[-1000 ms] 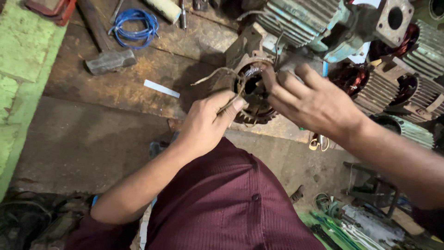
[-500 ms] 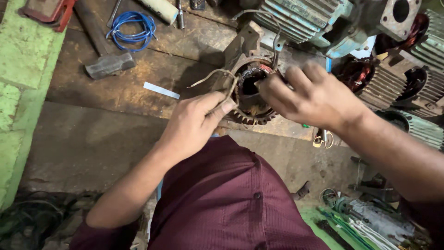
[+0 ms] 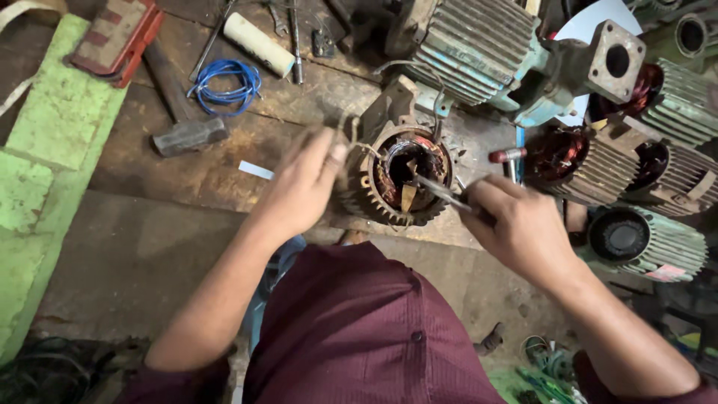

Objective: The person carries an old electric motor to a workbench, then uses a screwdriver and pliers to pry and pull burnt copper windings and insulation out of the motor stator housing, working around the slots one at a time and turning the housing as they go.

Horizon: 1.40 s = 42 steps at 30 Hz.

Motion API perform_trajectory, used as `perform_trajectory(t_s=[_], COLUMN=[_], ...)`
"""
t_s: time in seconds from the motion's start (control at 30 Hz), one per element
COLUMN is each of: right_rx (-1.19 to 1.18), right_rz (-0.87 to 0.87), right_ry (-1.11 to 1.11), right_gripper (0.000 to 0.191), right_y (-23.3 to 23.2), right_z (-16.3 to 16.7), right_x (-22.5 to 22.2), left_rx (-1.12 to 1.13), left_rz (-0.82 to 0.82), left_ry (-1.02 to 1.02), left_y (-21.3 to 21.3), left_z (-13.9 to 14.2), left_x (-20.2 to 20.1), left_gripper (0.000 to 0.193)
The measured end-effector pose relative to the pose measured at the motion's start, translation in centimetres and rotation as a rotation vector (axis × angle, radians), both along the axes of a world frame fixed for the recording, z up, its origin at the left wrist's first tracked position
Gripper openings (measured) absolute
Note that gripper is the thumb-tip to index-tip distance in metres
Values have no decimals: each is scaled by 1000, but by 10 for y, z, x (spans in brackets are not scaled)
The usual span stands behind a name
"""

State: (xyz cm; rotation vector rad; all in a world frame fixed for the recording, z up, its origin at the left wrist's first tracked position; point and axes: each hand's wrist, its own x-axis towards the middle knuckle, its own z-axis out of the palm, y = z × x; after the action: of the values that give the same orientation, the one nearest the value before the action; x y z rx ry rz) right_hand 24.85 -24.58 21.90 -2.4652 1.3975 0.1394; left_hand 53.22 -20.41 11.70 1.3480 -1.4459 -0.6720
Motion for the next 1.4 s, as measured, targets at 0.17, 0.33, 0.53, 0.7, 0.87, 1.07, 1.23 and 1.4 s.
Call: perform_trajectory(t_s=[0.17,0.33,0.53,0.7,0.87,1.07,1.23,1.4], right_rx=[-245,-286,-387,-458,-519,-510,-81,201], right_rz=[230,322,477,526,889,742,508,32], right_ry=[-37,127,338,854,1053,691,584,413], right_gripper=[24,29,24,32,36,41,46,34], right_y=[-11,-27,-34,-32,-50,-83,-96,-56], right_z=[11,3,3,5,16,30,42,39], right_x=[25,43,71,119,126,108,87,7], left_rx=[523,294,320,255,265,267,286,148], left_rz=[-170,-203,-133,-135,-66,-71,-41,-56], left_ry=[22,600,454,333,192,238,178,240], left_y=[-17,-48,-42,-39,-30,-23,-30,-36], left_z=[1,-18,-18,4,1,-7,9,28], left_x=[-5,-5,-1,3,12,17,23,30], left_gripper=[32,37,40,38,36,43,44,47])
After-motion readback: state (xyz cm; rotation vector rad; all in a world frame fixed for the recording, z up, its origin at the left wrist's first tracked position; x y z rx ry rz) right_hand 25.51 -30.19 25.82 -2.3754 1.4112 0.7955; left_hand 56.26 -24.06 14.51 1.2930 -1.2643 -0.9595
